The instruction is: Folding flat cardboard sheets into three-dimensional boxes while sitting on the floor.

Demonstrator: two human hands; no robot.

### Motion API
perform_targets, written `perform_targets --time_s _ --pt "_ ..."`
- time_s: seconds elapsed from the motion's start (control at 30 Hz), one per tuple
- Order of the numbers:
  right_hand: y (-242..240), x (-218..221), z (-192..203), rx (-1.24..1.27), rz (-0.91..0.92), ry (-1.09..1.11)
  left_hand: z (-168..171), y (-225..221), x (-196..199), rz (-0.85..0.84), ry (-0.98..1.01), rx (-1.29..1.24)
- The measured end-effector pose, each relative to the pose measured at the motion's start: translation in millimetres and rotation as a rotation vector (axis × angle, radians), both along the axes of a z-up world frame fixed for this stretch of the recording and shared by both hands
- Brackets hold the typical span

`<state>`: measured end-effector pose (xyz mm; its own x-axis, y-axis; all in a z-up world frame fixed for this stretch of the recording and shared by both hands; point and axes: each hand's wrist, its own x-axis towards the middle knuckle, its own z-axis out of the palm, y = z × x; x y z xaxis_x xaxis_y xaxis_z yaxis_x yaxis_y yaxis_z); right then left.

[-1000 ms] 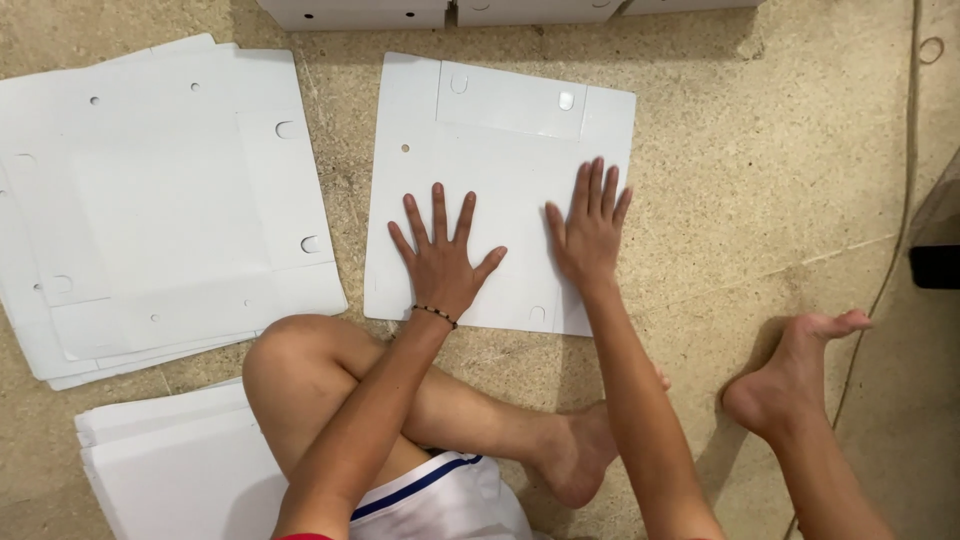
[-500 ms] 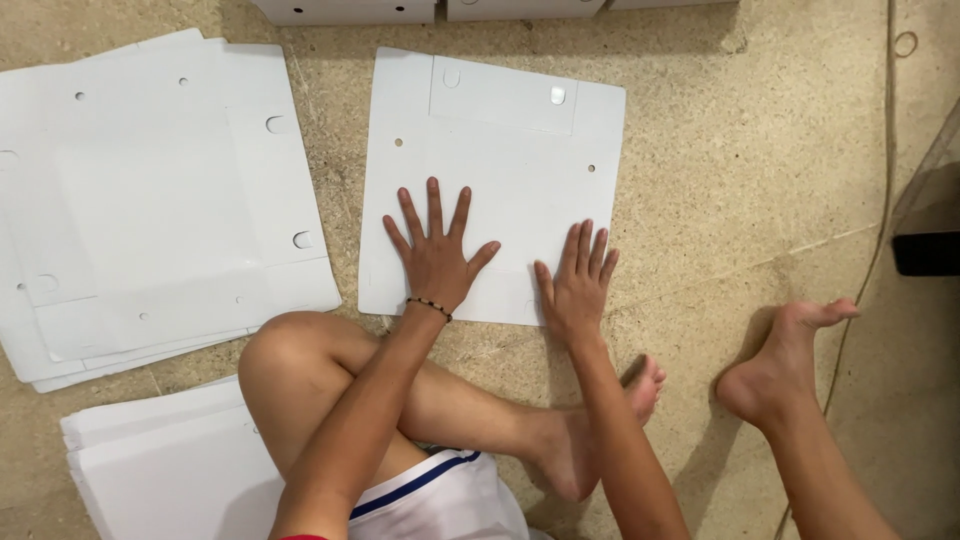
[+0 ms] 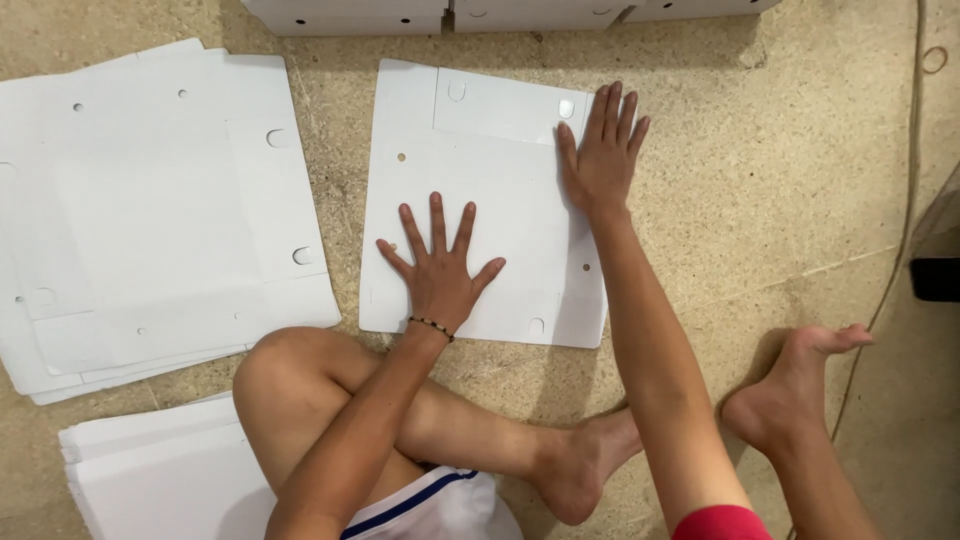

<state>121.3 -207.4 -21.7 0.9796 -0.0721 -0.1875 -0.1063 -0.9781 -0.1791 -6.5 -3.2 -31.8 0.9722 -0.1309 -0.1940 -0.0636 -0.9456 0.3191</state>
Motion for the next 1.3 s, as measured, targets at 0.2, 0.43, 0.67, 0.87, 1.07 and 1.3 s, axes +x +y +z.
perform_targets --time_s 0.2,0.43,0.67,0.87,1.07,1.3 --pt "19 -85 14 0.032 -0.081 0.068 30 0 6 0.002 0.201 -0.006" --pt "34 -200 23 0.033 -0.095 0.131 33 -1 5 -0.035 0.206 -0.012" --pt "17 -169 2 -0.023 -0.144 0.124 33 -1 3 -0.072 0.213 -0.018" --pt "1 -43 10 -0.015 -0.175 0.031 35 -3 4 -0.067 0.211 -0.024" --pt "-6 -10 12 -0.016 -0.190 0.031 34 -6 2 -0.040 0.219 -0.001" --pt "17 -139 23 0.038 -0.134 0.055 33 -7 1 -0.037 0.200 0.000"
